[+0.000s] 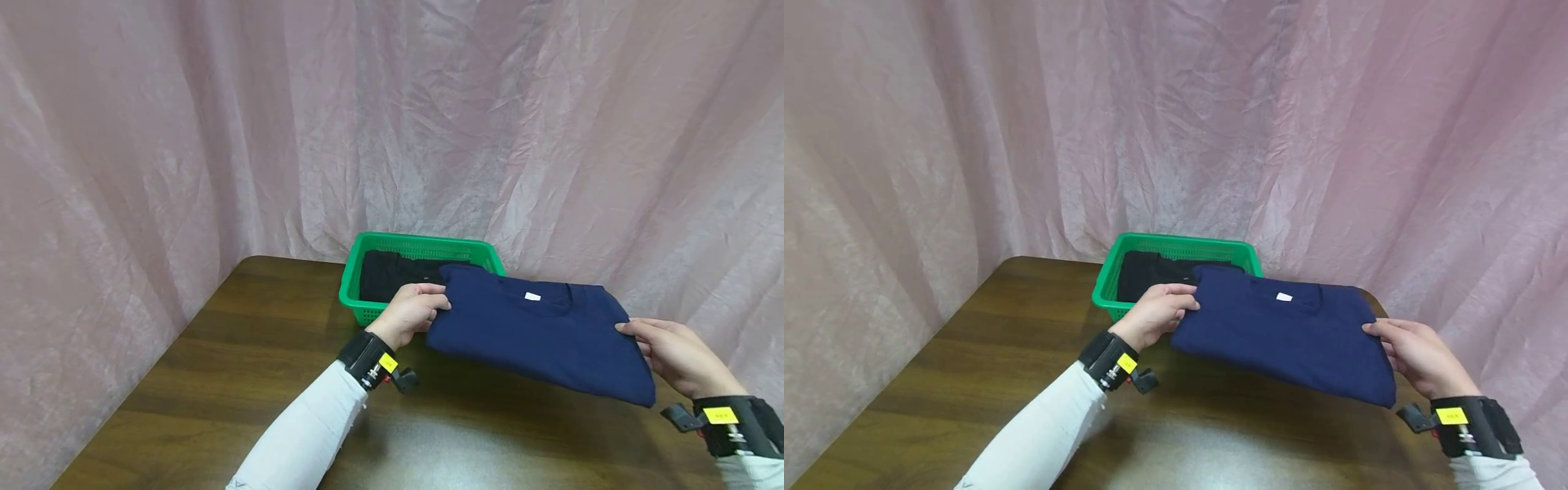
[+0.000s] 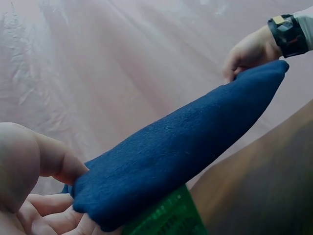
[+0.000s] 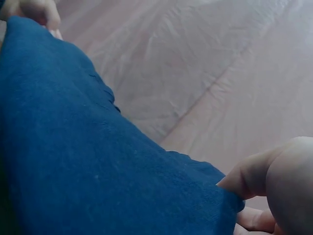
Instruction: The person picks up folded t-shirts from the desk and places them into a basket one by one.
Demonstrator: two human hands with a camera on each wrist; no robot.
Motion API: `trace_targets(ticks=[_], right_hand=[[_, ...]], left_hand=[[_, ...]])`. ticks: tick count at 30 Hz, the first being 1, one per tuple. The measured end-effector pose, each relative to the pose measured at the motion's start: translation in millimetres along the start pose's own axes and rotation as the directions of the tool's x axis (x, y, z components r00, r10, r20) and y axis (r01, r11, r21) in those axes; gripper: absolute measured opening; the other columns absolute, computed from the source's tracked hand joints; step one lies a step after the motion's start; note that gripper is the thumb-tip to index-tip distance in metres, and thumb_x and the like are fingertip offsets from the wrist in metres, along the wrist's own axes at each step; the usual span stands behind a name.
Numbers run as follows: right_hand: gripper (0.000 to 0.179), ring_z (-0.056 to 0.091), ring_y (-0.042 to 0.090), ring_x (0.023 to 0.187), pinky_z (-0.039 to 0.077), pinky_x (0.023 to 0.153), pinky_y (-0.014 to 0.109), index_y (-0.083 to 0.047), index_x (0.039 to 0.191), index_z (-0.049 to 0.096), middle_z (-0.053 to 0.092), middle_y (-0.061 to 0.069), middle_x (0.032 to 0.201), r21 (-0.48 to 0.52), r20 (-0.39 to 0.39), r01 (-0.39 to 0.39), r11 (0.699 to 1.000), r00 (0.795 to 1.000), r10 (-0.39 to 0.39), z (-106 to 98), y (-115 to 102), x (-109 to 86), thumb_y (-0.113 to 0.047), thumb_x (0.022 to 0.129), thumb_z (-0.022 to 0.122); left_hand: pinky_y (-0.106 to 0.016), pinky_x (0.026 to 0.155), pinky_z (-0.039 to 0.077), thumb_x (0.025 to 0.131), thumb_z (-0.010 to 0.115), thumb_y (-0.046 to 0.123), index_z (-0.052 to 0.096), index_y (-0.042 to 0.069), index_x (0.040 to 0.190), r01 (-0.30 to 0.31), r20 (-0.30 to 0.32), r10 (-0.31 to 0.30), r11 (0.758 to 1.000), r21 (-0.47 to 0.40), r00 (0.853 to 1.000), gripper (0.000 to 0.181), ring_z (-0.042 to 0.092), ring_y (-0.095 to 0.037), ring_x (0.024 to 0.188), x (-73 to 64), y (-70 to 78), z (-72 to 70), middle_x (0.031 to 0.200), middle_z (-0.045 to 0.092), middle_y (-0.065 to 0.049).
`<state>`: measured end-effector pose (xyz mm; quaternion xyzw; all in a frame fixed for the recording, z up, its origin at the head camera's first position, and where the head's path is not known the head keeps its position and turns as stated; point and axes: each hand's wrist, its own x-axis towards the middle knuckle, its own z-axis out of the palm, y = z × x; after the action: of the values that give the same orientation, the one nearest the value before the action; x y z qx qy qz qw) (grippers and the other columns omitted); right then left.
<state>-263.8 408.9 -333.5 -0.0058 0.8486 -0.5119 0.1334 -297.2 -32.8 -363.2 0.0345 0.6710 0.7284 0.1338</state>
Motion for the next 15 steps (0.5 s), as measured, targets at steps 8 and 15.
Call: trace_targets(ticks=[8,15], right_hand=[[0.070,0.077,0.001,0.100,0.067,0.087,0.029,0.022,0.158,0.034,0.072,-0.020,0.111,0.000,0.018,0.038,0.999,0.999,-0.038,22,-13,9.1,-0.034,0.119,0.050],[0.071,0.077,0.002,0.102,0.067,0.088,0.029,0.021,0.159,0.034,0.074,-0.016,0.113,0.004,0.036,0.056,0.998,0.998,-0.057,37,-23,12.9,-0.033,0.118,0.052]], left_hand=[[-0.018,0.058,0.047,0.099,0.069,0.006,0.065,0.003,0.150,-0.007,-0.038,0.007,1.000,-0.003,0.999,0.052,0.045,-0.006,0.061,-1.7,0.2,-23.2,0.070,0.049,0.007],[-0.019,0.054,0.036,0.099,0.071,0.009,0.066,0.005,0.149,-0.013,-0.072,0.016,0.999,0.051,0.997,0.051,0.041,-0.007,0.057,-6.1,0.5,-41.0,0.066,0.046,0.008]])
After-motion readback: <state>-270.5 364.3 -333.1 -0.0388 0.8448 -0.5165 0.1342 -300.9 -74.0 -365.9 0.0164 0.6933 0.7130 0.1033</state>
